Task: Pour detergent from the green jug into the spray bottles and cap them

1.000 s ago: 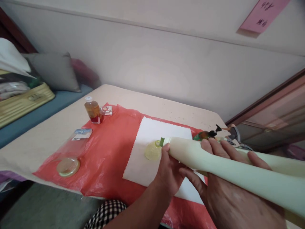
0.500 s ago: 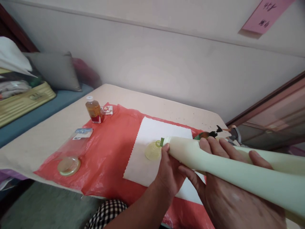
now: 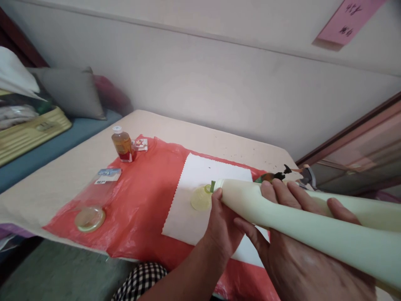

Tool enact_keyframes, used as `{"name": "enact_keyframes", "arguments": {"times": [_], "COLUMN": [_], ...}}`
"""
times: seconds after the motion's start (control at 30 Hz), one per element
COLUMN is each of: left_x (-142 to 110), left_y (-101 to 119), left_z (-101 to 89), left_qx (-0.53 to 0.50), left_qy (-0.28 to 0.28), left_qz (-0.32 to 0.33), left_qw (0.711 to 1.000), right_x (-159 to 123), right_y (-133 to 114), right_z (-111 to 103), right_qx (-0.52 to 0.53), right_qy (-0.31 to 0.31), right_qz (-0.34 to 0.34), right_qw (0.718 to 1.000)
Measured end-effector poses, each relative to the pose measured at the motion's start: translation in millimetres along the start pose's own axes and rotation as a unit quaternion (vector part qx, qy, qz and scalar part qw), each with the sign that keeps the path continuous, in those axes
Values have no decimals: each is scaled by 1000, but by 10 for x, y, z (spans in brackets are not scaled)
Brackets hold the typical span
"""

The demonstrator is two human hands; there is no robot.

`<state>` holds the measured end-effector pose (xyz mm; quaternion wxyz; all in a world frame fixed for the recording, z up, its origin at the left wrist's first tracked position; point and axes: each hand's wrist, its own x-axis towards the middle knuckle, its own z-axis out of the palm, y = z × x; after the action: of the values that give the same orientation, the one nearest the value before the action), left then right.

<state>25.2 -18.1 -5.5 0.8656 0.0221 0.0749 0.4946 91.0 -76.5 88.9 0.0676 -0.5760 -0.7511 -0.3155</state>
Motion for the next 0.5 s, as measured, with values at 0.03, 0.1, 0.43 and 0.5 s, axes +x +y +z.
{"name": "enact_keyframes", "arguments": {"times": [0.03,0.1,0.43,0.5], "left_x": [1,4,-25,-35], "left_y": [-1,-4,-74,-71], "left_z": [0,-5,6,10], "left_qx": [-1,-3,13,15], "left_qy": [1,-1,-18,-12], "left_qz": [0,-1,13,9], "left_qw": [1000,1000,1000,1000], "right_x": [-3,-13,-149,-170], "right_y": [1,4,108,124], "right_z": [2,3,41,58], "right_qx": [2,5,1,-5], "right_qy": [3,5,17,14], "right_qz": [-2,-3,-11,-15], "right_qw": [1000,1000,1000,1000]}}
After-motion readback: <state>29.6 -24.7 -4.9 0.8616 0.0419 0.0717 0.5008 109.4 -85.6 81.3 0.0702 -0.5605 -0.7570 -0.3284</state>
